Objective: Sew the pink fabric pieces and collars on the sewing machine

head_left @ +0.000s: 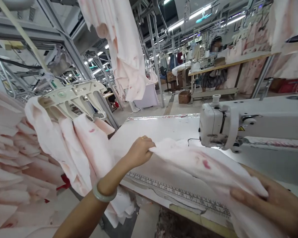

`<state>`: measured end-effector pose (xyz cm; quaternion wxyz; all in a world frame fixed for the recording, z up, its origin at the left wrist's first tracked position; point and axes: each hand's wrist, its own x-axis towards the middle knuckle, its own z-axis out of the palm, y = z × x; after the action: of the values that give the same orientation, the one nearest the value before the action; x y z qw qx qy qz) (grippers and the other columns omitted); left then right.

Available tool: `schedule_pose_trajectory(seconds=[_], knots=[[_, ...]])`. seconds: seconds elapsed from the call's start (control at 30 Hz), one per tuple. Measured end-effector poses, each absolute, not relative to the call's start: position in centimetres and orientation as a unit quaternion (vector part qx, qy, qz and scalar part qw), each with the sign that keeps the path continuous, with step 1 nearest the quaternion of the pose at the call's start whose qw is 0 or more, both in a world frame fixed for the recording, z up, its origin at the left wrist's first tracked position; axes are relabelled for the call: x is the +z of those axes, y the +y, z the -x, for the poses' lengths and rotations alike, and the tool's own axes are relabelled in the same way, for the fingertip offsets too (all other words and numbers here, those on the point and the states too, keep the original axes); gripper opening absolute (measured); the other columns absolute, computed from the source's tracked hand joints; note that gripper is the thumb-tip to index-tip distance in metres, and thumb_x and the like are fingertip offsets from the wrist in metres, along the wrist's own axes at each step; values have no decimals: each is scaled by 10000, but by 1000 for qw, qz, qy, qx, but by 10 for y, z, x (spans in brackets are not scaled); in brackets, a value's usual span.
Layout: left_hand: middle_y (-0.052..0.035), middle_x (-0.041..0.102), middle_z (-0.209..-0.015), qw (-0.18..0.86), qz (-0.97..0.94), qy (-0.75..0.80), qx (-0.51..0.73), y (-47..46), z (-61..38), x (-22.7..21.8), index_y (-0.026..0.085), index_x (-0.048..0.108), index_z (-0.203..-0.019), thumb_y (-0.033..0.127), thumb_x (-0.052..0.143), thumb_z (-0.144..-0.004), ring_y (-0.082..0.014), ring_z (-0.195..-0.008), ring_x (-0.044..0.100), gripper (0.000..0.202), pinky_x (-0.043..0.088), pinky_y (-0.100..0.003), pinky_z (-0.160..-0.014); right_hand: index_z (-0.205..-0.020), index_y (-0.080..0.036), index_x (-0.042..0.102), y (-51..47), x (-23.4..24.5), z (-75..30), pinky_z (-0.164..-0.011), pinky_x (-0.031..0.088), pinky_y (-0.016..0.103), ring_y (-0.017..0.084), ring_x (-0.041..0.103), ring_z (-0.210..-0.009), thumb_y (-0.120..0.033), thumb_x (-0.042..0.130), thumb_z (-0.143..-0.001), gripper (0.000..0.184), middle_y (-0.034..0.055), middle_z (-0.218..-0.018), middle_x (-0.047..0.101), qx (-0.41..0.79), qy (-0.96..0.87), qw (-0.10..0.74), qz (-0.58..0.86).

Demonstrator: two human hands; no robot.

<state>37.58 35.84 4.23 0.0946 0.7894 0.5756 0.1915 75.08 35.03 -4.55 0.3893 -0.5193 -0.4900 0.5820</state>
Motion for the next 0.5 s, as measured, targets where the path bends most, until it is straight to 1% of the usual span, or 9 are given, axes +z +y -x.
schedule_pose_trajectory(seconds=[0.07, 0.13, 0.2, 0.27, 0.33, 0.37, 0.4, 0.43, 0.5], knots=[[-19, 658, -759, 204, -760, 586, 193, 360, -366, 34, 225, 570, -675, 84, 570, -772, -235, -818, 629, 171, 476, -336, -797, -1020, -363, 804, 351, -43, -749, -813, 735, 562, 429, 748, -754, -432, 1019, -374, 684, 43, -793, 788, 669, -433, 327, 508], [13, 563, -677, 249, -748, 585, 191, 362, -358, 29, 225, 501, -643, 144, 531, -776, -196, -702, 556, 158, 411, -301, -687, -864, -340, 760, 350, -47, -752, -697, 722, 485, 386, 731, -685, -469, 1035, -404, 552, 43, -699, 740, 710, -382, 301, 510], [25, 516, -653, 287, -735, 584, 192, 363, -353, 27, 222, 489, -643, 187, 505, -764, -178, -670, 513, 128, 378, -289, -659, -732, -320, 693, 349, -59, -758, -578, 673, 402, 345, 710, -656, -555, 1061, -406, 545, 52, -669, 714, 715, -338, 300, 534], [26, 514, -657, 315, -723, 582, 195, 363, -350, 24, 216, 505, -650, 216, 499, -748, -175, -677, 509, 99, 383, -288, -671, -707, -314, 680, 348, -71, -762, -527, 635, 370, 319, 694, -646, -651, 1058, -434, 575, 60, -684, 713, 708, -304, 313, 556], [24, 533, -665, 333, -715, 581, 200, 362, -349, 21, 212, 530, -658, 233, 508, -741, -180, -695, 525, 88, 402, -289, -691, -763, -317, 721, 347, -79, -764, -535, 638, 379, 325, 709, -659, -674, 1043, -487, 554, 73, -736, 745, 712, -303, 315, 549], [22, 545, -668, 339, -711, 582, 203, 362, -348, 20, 212, 545, -663, 237, 518, -744, -185, -705, 538, 89, 415, -290, -701, -818, -323, 750, 347, -81, -763, -579, 663, 391, 341, 740, -698, -649, 1042, -502, 540, 80, -797, 782, 716, -312, 319, 537], [20, 559, -672, 342, -708, 582, 207, 362, -348, 19, 211, 561, -668, 241, 533, -750, -191, -717, 552, 91, 431, -290, -711, -884, -334, 777, 346, -81, -762, -639, 692, 407, 365, 778, -763, -614, 1044, -499, 546, 88, -891, 825, 719, -320, 325, 525], [18, 574, -675, 345, -706, 582, 211, 361, -347, 19, 211, 578, -674, 244, 553, -758, -197, -728, 567, 93, 447, -291, -720, -969, -350, 801, 346, -80, -761, -715, 716, 432, 395, 812, -860, -578, 1046, -486, 587, 98, -1028, 860, 723, -325, 327, 514], [14, 607, -686, 349, -703, 580, 219, 360, -346, 18, 208, 615, -689, 254, 604, -777, -209, -751, 597, 99, 479, -291, -737, -1119, -382, 816, 346, -78, -760, -807, 732, 485, 452, 827, -1011, -536, 1038, -442, 729, 107, -1258, 858, 719, -328, 341, 510]])
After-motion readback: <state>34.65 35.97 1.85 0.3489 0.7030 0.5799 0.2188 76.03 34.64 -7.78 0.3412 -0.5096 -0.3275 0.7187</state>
